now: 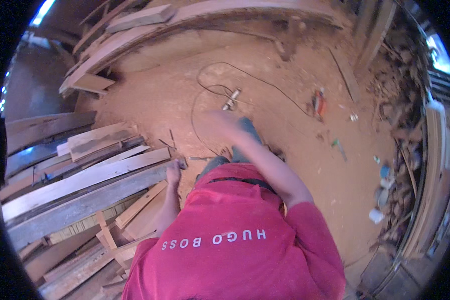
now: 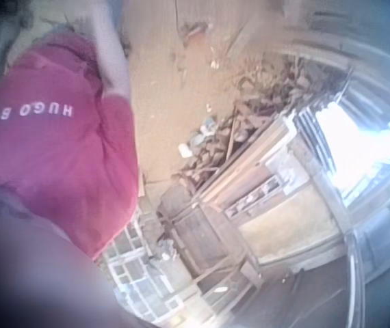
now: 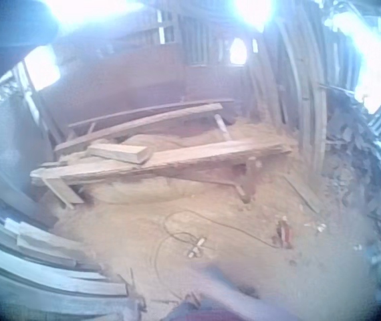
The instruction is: The person uses a circular saw to cut a wooden beam, then uses an electric planer to smooth the surface of the wood, and finally measures the beam with a tape measure.
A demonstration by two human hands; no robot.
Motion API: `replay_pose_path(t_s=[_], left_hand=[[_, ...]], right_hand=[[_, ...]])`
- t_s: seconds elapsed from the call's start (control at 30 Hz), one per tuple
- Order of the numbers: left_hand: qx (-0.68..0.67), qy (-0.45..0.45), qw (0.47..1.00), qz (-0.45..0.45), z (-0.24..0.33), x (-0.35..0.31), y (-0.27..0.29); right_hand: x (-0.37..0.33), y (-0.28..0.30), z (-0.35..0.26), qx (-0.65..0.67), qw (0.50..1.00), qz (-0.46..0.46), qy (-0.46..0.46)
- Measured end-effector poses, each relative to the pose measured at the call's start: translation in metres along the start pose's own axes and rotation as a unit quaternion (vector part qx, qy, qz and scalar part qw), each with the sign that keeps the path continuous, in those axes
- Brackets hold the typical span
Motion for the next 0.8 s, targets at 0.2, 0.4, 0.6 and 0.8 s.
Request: replay_pose_path(t_s=[0.2,0.4,0.6,0.8], left_hand=[[-0.075,0.067,0.994,0.042,-0.006,0.025,-0.032],[0.09,0.114,0.989,-0.026,0.123,0.105,-0.037],[-0.134,-0.086,0.985,0.067,0.342,0.222,0.018],[-0.159,-0.144,0.973,0.085,0.437,0.275,0.091]], right_hand=[[-0.197,0.078,0.375,0.115,0.848,0.18,-0.485],[-0.196,0.082,0.502,0.53,0.629,0.238,-0.517],[0.199,0.172,0.223,0.079,0.986,0.101,-0.103],[0.33,0.243,0.131,0.252,0.954,0.157,-0.043]])
Point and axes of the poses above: each hand's wrist, its own x-axis towards the middle knuckle, its own y-axis out of the back of the hand, z = x × y, the point moved 8 cm from there along x, towards the middle knuckle, and after that the axes turned 8 degrees about x, right-handed, at the moved point
